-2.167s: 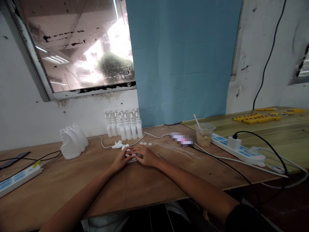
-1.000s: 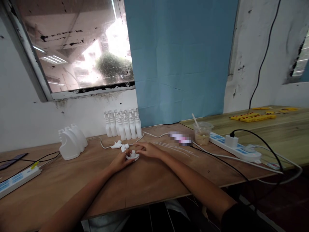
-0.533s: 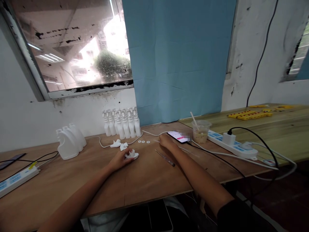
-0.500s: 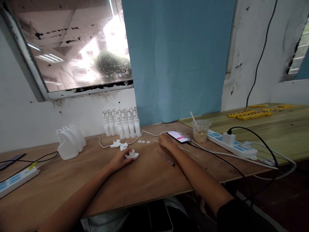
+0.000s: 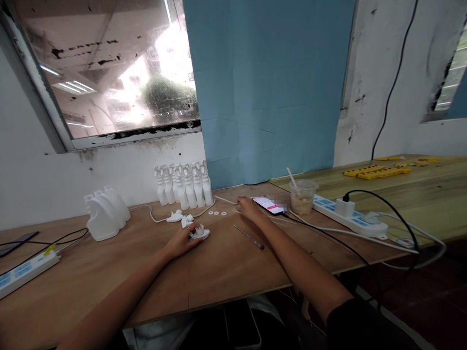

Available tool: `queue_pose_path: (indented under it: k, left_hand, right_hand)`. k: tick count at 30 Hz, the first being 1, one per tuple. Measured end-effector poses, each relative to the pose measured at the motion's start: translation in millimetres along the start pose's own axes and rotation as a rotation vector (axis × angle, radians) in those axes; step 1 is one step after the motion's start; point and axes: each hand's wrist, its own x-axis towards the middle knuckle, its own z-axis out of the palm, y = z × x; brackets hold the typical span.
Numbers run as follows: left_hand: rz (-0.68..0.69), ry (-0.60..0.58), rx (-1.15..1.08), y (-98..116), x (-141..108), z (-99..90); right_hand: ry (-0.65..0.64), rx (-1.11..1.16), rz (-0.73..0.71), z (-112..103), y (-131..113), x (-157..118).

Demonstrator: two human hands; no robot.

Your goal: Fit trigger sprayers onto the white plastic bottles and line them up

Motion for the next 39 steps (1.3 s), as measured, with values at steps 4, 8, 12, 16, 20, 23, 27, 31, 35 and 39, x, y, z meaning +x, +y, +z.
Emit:
queue_pose_path:
  k: [4,8,12,16,20,23,27,31,35,39]
  left_hand:
    - [0.012,0.004,0.015,-1,0,0.7]
    - [0.018,0.0,0.025,-3,-1,1.9]
    - [0.03,0.001,0.02,-3,0,2.7]
    - [0.057,0.009,0.009,-3,0,2.1]
    - [0.055,0.003,0.021,-2,-1,0.8]
    - [0.045,-0.015,0.019,-1,-1,0.3]
    - [0.037,-0.022,0.03,-2,0,0.9]
    - [0.071,-0.028,0.027,-4,1,2.4]
    - [0.067,-0.032,0.058,-7,3,4.3]
    - [0.056,-0.022,0.044,-10,3,5.9]
  right_hand:
    - [0.128,0.164,-0.02,-12,-3,8]
    - [0.182,0.357,0.034,-30,-4,16]
    - [0.061,0.561,-0.015,-51,-6,10]
    - [-0.254,0.999,-0.138,-65,-12,-2]
    - [0.041,1.412,-0.214,-62,-21,0]
    - [0.086,1.429,-0.125,-43,-34,4]
    - [-0.212,1.32,-0.001,-2,-66,-8]
    - [-0.322,1.232,-0.059,34,-110,-30]
    - [-0.315,1.149,-0.136,44,-136,-42]
    - [-0.189,0.991,-0.222,37,-137,-46]
